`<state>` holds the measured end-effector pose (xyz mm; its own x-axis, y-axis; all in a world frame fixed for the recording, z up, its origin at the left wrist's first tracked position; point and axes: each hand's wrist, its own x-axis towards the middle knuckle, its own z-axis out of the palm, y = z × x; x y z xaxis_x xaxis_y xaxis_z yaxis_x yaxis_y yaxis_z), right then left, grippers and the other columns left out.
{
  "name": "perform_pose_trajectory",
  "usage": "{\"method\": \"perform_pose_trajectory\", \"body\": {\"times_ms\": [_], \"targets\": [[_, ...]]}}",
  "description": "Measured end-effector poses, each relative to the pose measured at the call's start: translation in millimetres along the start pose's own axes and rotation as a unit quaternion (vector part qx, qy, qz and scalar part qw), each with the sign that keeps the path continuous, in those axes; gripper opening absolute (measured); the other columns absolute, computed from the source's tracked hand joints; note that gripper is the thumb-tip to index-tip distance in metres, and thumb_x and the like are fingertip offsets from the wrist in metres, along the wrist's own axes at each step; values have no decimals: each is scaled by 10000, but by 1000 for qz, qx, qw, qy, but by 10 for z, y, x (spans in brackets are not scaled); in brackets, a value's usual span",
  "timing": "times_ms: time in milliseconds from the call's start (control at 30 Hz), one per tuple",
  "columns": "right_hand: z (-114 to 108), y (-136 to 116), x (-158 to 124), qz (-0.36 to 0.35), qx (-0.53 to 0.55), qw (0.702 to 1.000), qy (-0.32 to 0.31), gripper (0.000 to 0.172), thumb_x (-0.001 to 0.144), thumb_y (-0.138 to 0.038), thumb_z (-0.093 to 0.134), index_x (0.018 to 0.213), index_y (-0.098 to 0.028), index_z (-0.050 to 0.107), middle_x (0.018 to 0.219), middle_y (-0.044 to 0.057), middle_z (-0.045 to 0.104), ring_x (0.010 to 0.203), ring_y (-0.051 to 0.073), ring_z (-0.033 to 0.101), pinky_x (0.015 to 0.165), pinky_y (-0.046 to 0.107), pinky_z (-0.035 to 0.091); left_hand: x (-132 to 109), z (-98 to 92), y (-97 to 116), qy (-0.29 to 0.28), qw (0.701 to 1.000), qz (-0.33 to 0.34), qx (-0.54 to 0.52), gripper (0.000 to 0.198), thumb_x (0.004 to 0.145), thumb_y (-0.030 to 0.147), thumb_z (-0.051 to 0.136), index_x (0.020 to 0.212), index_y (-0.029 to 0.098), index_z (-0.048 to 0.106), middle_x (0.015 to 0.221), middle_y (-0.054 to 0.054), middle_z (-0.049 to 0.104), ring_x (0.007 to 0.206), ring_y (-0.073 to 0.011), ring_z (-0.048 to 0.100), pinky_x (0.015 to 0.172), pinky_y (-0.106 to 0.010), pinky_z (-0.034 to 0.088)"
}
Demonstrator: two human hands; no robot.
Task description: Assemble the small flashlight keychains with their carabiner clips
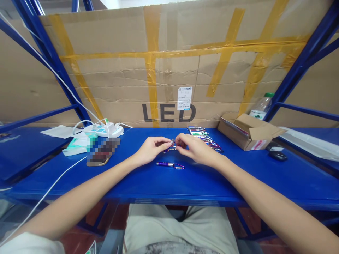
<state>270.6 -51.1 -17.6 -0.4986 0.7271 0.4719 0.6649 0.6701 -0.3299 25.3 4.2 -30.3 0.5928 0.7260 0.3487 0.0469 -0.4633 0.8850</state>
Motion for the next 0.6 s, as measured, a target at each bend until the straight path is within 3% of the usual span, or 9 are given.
{"method": "perform_pose_trajectory", "body": {"times_ms": [600], "targets": [[29,48,5,-28,-84,995,52,185,1081,-299,626,1147,-198,767,1003,106,765,978,283,656,860,406,499,-18,15,47,32,999,9,3,480,876,582,852,1100,158,872,1059,-110,839,880,-213,718,873,-347,579]]}}
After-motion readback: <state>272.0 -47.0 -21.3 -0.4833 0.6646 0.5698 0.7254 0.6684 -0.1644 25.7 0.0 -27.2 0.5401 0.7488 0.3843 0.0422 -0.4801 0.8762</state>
